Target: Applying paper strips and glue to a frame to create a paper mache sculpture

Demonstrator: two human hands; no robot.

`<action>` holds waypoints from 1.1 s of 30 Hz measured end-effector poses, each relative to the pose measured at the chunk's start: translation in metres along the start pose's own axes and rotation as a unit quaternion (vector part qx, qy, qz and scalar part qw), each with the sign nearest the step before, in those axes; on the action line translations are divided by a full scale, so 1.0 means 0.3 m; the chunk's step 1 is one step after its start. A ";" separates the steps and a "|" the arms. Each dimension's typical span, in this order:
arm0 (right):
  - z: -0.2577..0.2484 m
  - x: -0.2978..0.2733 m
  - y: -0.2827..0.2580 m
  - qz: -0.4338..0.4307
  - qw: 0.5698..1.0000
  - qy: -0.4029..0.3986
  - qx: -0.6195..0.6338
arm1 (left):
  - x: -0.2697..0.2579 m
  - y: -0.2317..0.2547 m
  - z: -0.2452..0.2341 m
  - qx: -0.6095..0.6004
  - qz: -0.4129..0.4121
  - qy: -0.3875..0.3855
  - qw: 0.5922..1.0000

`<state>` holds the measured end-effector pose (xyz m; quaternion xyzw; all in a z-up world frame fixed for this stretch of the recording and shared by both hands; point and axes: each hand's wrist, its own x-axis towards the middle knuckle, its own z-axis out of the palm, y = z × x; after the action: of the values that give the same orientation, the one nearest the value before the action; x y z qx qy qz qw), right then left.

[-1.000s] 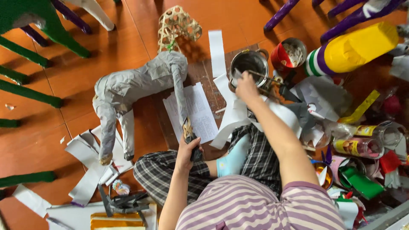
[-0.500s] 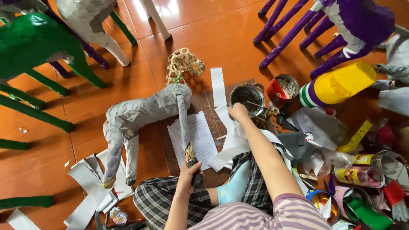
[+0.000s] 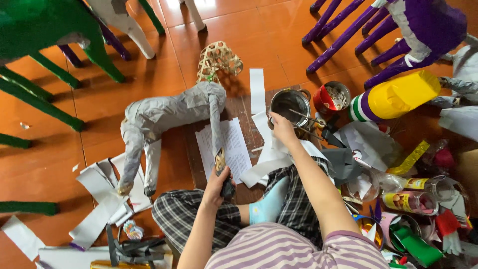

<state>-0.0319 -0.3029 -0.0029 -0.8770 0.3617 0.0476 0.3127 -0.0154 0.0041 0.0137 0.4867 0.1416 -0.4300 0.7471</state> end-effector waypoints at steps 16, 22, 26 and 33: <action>0.388 -0.610 -0.346 -0.501 0.828 0.137 0.210 | 0.041 -0.084 -0.069 -0.100 0.066 0.123 0.985; 0.387 -0.590 -0.317 -0.531 0.826 0.132 0.137 | -0.244 0.045 0.011 -0.030 0.110 0.167 0.979; 0.386 -0.587 -0.316 -0.536 0.819 0.112 0.170 | -0.161 -0.084 -0.140 0.127 0.166 0.154 0.966; 0.224 -0.699 -0.250 -0.468 0.833 0.128 0.265 | -0.089 -0.132 -0.201 0.066 0.130 0.176 0.973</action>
<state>-0.1264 -0.0962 0.0468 -0.8232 -0.0569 -0.3146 0.4692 -0.0495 0.0626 -0.0227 0.6174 0.1776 -0.2450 0.7261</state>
